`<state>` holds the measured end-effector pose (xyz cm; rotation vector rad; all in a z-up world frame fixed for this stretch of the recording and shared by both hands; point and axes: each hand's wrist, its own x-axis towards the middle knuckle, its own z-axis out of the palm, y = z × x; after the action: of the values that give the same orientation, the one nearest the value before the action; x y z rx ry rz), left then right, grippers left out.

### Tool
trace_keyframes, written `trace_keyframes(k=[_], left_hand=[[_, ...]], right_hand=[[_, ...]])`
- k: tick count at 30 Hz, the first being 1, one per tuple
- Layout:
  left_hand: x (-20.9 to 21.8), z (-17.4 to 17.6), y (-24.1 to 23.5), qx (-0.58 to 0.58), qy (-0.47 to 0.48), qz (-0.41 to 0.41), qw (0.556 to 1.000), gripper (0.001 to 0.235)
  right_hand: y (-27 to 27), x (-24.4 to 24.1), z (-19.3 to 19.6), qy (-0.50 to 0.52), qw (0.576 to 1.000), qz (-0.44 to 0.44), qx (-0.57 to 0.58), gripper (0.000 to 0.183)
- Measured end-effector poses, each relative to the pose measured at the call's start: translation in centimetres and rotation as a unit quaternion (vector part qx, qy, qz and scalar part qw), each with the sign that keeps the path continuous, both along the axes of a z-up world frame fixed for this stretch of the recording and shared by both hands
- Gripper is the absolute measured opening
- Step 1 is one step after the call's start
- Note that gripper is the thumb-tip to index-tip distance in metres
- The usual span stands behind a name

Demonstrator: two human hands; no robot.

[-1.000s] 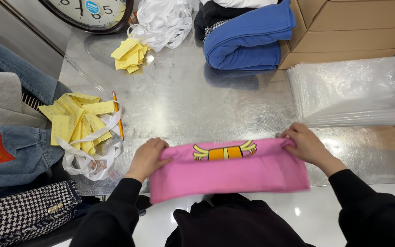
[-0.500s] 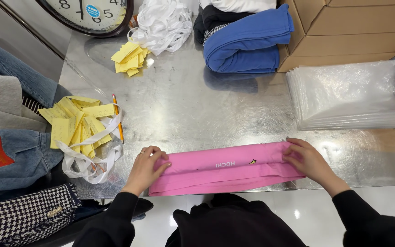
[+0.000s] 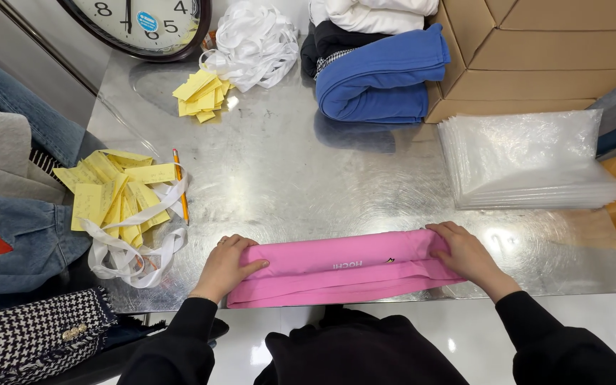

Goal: The person folds a pink t-shirt and a yellow shirt on a metal table, stacking them with other folded clothes. They then fold a pair of beige pants and place them on the stack. Finally, the person wraps the folded pants in a clear plastic bag.

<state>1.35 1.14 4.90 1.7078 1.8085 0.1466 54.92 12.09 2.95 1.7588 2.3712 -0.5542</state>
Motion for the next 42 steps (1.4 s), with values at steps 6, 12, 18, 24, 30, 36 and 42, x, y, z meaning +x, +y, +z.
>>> trace_keyframes(k=[6, 12, 18, 24, 30, 36, 42], left_hand=[[0.8, 0.6, 0.4, 0.0, 0.043, -0.039, 0.998, 0.049], [1.7, 0.8, 0.4, 0.072, 0.122, -0.121, 0.983, 0.031], [1.1, -1.7, -1.0, 0.148, 0.085, -0.129, 0.977, 0.034], [1.3, -1.4, -2.9, 0.135, 0.014, -0.102, 0.986, 0.029], [0.9, -1.7, -1.9, 0.08, 0.011, -0.056, 0.995, 0.039], [1.6, 0.5, 1.1, -0.008, 0.061, -0.099, 0.993, 0.072], [3.2, 3.7, 2.3, -0.23, 0.123, -0.053, 0.964, 0.064]], right_hand=[[0.2, 0.6, -1.1, -0.028, 0.999, 0.016, 0.024, 0.051], [-0.6, 0.7, -1.8, -0.075, 0.994, 0.019, 0.083, 0.039], [-1.7, 0.2, -1.5, 0.021, 0.996, 0.014, 0.087, 0.038], [-3.9, -1.7, 5.4, 0.123, 0.989, -0.046, -0.071, 0.047], [-2.9, -1.0, 1.4, 0.002, 1.0, -0.026, -0.004, 0.035], [-5.4, -12.4, 4.7, 0.238, 0.971, -0.033, 0.015, 0.066], [-11.0, -24.2, 4.9, 0.344, 0.912, -0.123, -0.187, 0.083]])
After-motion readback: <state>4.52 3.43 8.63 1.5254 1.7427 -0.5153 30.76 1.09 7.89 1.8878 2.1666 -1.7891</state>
